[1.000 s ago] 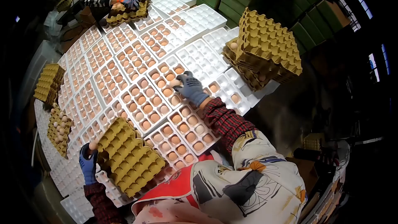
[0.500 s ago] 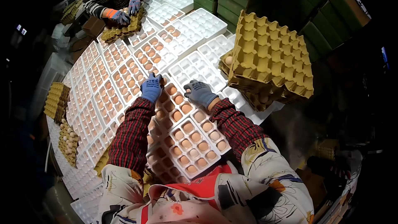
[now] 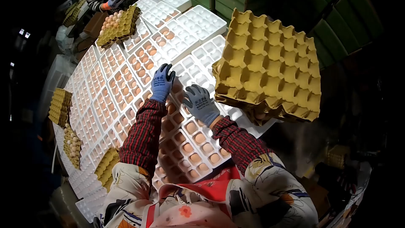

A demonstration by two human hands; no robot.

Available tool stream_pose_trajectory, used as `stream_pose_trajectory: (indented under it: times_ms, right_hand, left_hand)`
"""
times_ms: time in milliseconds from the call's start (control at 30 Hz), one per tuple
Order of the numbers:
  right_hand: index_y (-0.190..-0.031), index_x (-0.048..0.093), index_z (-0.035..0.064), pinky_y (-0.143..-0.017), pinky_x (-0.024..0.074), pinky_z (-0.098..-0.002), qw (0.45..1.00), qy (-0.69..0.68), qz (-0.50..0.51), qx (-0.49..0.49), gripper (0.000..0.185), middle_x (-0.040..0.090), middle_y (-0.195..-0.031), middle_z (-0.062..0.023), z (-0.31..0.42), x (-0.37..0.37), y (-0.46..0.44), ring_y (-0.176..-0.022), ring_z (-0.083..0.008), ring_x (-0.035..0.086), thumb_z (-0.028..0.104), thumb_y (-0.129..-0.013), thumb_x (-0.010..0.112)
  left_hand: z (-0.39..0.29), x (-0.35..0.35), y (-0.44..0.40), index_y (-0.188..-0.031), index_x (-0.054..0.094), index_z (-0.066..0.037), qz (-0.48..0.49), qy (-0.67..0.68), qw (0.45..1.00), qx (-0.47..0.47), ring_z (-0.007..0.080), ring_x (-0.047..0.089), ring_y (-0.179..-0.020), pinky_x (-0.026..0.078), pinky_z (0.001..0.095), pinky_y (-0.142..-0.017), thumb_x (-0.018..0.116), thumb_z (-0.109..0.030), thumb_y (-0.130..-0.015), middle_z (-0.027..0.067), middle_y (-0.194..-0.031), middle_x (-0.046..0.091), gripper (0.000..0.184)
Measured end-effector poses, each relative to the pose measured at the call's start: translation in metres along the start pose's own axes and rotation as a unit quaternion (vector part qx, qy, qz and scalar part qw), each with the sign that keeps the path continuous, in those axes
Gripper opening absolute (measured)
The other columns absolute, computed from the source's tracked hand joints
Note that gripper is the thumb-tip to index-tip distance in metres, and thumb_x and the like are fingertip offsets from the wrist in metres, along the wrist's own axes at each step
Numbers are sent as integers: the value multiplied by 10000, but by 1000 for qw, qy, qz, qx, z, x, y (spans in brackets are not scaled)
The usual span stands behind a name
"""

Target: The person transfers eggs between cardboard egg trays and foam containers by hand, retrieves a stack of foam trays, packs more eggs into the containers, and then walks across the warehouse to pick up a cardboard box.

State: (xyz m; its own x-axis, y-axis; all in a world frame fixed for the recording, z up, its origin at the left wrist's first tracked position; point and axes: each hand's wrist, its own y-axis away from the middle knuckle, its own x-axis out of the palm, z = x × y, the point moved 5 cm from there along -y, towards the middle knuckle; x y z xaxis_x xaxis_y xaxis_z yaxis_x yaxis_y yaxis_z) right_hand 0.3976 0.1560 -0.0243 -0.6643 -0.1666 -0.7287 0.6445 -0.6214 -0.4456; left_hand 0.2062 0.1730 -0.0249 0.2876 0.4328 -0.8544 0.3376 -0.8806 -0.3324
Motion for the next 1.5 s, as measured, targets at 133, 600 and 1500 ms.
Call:
stream_pose_trajectory:
  times_ms: [133,600,1500]
  right_hand:
    - [-1071,672,44,-854,489,-415,965,-250,-12,72,277,660,-1088,-143,48,-73,47,-996,-329,620,152,-821,724]
    - [-1481,344,7,-1102,364,-360,953,233,-73,181,478,409,-1497,-142,-183,-388,186,-1319,-263,447,179,-1037,389]
    - [-1082,705,47,-788,434,-272,726,-397,559,-55,586,667,-940,-3,433,238,-76,-848,-121,578,583,-850,663]
  left_hand:
    - [24,47,4,-1386,491,-169,74,-136,988,3,401,393,-1311,278,538,-1100,567,-424,-923,102,-1425,479,534]
    - [-222,-47,19,-1462,374,6,244,716,644,-113,201,358,-1374,297,308,-1128,664,-360,-883,145,-1484,412,744]
    - [-26,-224,580,-1120,626,-76,-310,448,724,-423,190,624,-983,500,317,-896,600,-111,-946,60,-1131,649,179]
